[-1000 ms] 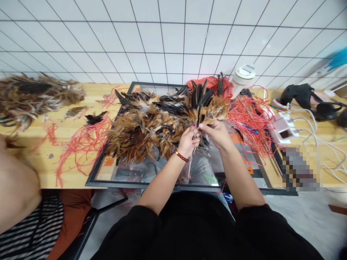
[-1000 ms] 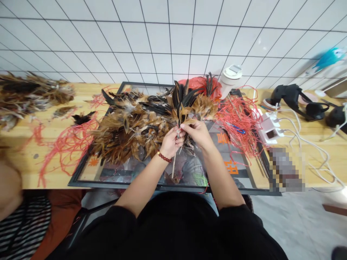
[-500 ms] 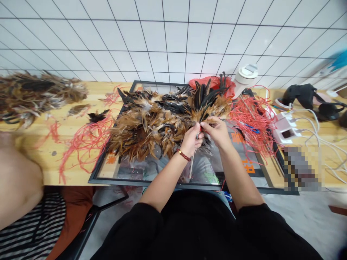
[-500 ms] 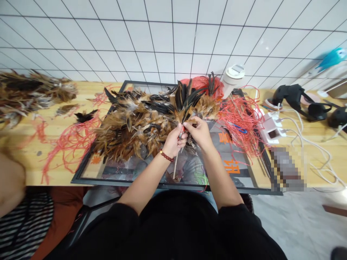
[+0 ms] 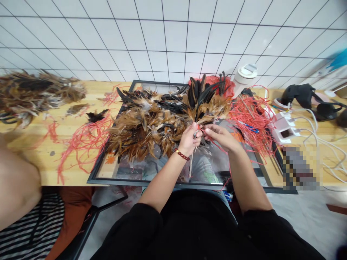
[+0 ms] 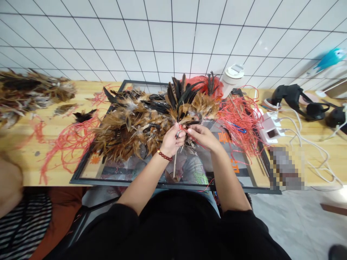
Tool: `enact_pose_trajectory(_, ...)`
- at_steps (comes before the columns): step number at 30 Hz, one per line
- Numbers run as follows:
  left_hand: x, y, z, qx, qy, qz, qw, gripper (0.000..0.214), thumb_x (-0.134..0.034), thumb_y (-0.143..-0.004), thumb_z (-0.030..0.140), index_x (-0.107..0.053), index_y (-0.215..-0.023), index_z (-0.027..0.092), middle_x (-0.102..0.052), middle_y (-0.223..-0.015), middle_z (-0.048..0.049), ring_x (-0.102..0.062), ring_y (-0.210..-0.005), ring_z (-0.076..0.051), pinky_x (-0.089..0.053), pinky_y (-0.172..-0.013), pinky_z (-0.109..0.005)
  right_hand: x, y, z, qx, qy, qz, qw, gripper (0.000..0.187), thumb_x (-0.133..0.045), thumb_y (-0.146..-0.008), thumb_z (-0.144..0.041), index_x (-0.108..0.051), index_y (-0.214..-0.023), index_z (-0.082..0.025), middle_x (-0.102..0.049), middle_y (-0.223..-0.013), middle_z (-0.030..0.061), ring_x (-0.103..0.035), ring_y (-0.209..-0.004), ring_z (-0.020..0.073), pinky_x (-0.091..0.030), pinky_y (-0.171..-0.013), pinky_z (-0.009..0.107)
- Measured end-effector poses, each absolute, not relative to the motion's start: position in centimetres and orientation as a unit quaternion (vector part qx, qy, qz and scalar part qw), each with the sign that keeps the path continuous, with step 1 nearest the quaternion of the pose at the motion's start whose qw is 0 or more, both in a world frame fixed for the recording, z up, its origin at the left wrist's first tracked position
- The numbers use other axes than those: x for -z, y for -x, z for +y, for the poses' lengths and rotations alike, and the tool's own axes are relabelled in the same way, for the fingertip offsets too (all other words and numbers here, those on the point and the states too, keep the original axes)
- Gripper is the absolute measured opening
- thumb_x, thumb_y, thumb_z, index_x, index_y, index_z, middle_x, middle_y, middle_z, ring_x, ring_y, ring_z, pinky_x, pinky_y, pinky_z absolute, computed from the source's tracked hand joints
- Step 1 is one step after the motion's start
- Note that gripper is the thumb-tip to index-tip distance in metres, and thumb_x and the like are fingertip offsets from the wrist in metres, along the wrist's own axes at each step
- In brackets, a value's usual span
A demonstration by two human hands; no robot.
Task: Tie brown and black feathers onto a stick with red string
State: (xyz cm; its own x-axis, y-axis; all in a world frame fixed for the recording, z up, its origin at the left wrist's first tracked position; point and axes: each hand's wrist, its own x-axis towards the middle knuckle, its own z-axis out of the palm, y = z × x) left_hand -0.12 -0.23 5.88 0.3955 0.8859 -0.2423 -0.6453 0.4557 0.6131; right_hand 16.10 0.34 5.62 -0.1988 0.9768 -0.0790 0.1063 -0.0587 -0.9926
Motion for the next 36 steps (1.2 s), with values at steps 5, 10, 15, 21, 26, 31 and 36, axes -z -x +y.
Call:
enact_pose_trajectory(5,-6.1,0.6,0.0,-0.484,-0.162,0.253,0.822,0.036,-0.054,-0.093,0.049,-0.057,-0.087,0.014,-0.039,-0.057,0.0072,-0.023,-0.036,0.000,-0.014,-0.033,-0.011,-2.8,-21.2,4.4,-0.340,0.669,-0.513,0.416,0.036,-0.067,-0.075,-0.048,-0.069,-0.085,-0.013,-0.067,-0.073,0.0038,-0.057,-0.065,0.0126,-0.045,-0.064,0.024)
enact_pose_trajectory(10,-5.8,0.8,0.2,-0.464,-0.128,0.211,0.851,0.038,-0.048,-0.096,0.049,-0.058,-0.086,0.013,-0.037,-0.058,0.0063,-0.024,-0.037,-0.002,-0.017,-0.033,-0.012,-2.5,-23.0,9.1,-0.195,0.817,-0.500,0.210,0.041,-0.057,-0.082,-0.047,-0.074,-0.082,-0.010,-0.073,-0.083,0.0159,-0.068,-0.086,0.0256,-0.049,-0.076,0.033)
enact_pose_trajectory(15,-5.7,1.0,0.2,-0.452,-0.106,0.188,0.865,0.042,-0.039,-0.100,0.047,-0.059,-0.087,0.013,-0.035,-0.058,0.0059,-0.023,-0.037,-0.002,-0.017,-0.033,-0.012,-3.8,-22.5,10.6,-0.135,0.860,-0.474,0.129,0.045,-0.064,-0.075,-0.047,-0.075,-0.097,-0.009,-0.071,-0.107,0.0242,-0.066,-0.104,0.0365,-0.050,-0.082,0.040)
enact_pose_trajectory(21,-5.9,1.0,0.3,-0.450,-0.094,0.201,0.865,0.040,-0.045,-0.097,0.049,-0.059,-0.085,0.014,-0.038,-0.060,0.0051,-0.023,-0.038,-0.001,-0.017,-0.033,-0.011,-6.4,-22.8,6.8,-0.179,0.820,-0.464,0.283,0.023,-0.065,-0.072,-0.036,-0.070,-0.073,-0.014,-0.071,-0.082,0.0169,-0.068,-0.082,0.0274,-0.049,-0.068,0.033)
enact_pose_trajectory(26,-5.7,0.5,0.2,-0.447,-0.105,0.208,0.864,0.040,-0.042,-0.099,0.047,-0.059,-0.086,0.014,-0.043,-0.063,0.0038,-0.025,-0.038,-0.001,-0.017,-0.032,-0.011,-9.1,-17.5,1.8,-0.498,0.568,-0.445,0.481,0.025,-0.070,-0.067,-0.040,-0.061,-0.064,-0.017,-0.064,-0.062,0.0044,-0.046,-0.046,0.0089,-0.035,-0.044,0.023)
enact_pose_trajectory(31,-6.0,0.3,0.0,-0.442,-0.127,0.224,0.859,0.041,-0.047,-0.096,0.050,-0.054,-0.077,0.014,-0.045,-0.062,0.0032,-0.026,-0.038,0.000,-0.016,-0.032,-0.011,-8.2,-12.3,0.8,-0.551,0.446,-0.487,0.510,0.031,-0.079,-0.063,-0.045,-0.062,-0.067,-0.019,-0.061,-0.061,-0.0011,-0.050,-0.051,0.0093,-0.044,-0.053,0.025)
enact_pose_trajectory(36,-6.5,0.7,-0.1,-0.428,-0.149,0.207,0.867,0.035,-0.050,-0.097,0.045,-0.057,-0.081,0.014,-0.053,-0.068,0.0006,-0.026,-0.038,0.000,-0.017,-0.032,-0.010,-7.2,-12.3,1.7,-0.489,0.456,-0.513,0.539,0.033,-0.078,-0.066,-0.049,-0.063,-0.071,-0.020,-0.064,-0.071,0.0007,-0.057,-0.068,0.0134,-0.049,-0.068,0.028)
